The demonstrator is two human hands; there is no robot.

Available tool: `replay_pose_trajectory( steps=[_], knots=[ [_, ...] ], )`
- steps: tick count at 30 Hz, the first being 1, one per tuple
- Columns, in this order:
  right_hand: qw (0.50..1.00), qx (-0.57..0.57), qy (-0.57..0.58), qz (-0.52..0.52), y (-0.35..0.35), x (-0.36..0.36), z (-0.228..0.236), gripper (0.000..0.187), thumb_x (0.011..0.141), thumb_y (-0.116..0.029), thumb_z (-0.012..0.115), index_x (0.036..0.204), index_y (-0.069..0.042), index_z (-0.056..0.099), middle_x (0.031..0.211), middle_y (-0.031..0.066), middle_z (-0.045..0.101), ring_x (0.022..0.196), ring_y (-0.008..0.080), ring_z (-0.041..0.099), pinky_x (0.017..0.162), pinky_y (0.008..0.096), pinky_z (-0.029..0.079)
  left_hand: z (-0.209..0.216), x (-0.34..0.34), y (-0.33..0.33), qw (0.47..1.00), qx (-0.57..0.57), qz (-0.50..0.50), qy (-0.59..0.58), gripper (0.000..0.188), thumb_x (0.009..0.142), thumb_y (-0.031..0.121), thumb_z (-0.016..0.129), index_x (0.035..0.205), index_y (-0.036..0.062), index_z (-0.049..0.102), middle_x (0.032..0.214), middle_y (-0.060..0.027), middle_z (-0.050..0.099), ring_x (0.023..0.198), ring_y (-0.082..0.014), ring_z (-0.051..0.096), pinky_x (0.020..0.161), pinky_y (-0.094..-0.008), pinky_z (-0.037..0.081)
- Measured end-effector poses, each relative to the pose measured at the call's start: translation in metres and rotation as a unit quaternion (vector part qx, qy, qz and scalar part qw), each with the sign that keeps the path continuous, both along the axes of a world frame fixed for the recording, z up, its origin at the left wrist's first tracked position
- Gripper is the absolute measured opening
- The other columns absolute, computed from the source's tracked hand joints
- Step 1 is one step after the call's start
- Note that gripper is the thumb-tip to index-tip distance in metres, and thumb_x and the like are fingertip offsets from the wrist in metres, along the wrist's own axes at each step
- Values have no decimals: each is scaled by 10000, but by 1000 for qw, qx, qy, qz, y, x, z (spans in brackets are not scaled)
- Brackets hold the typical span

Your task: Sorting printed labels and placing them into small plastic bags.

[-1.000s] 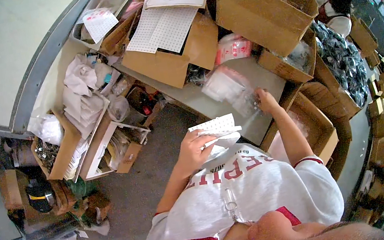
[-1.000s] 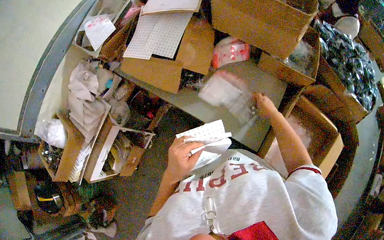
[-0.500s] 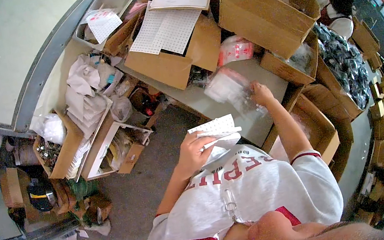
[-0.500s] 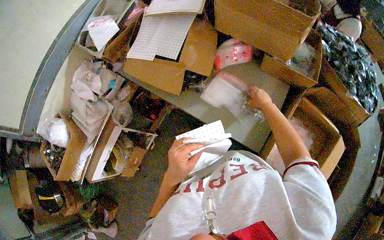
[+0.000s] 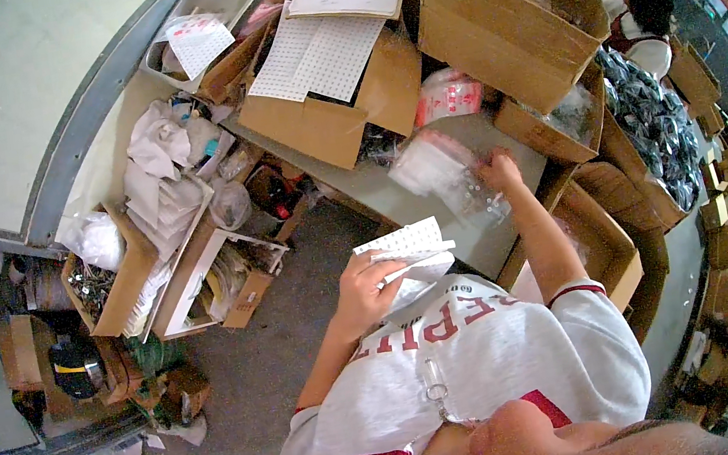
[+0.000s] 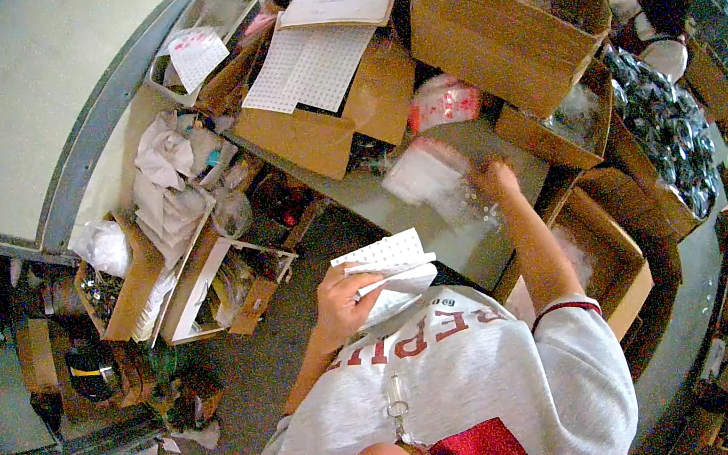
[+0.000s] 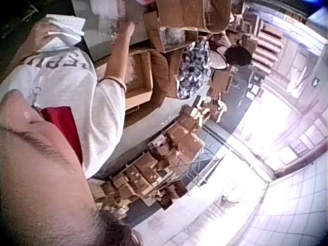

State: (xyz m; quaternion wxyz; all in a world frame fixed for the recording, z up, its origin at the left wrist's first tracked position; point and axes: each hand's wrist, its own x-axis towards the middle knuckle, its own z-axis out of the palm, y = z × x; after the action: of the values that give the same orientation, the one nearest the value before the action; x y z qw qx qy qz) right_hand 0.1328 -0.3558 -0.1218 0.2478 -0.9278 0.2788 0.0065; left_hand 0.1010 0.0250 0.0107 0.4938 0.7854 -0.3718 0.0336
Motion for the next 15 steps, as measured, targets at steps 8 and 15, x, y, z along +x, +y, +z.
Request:
replay_pose_trajectory(
  steps=[8,15],
  knots=[
    [990,44,131,27,-43,-48,-33,442,628,-327,803,915,-36,636,882,171,662,825,321,635,725,414,496,1,2,-8,1000,-18,-11,-19,174,685,54,752,853,54,708,871,-111,676,824,-257,635,697,-354,504],
    [999,36,-38,15,-7,-34,-30,364,625,-307,802,792,-46,611,819,164,649,803,339,623,710,435,486,0,2,-4,1000,-8,-22,-16,192,688,63,741,877,62,711,902,-104,661,839,-263,614,722,-345,496]
  ],
)
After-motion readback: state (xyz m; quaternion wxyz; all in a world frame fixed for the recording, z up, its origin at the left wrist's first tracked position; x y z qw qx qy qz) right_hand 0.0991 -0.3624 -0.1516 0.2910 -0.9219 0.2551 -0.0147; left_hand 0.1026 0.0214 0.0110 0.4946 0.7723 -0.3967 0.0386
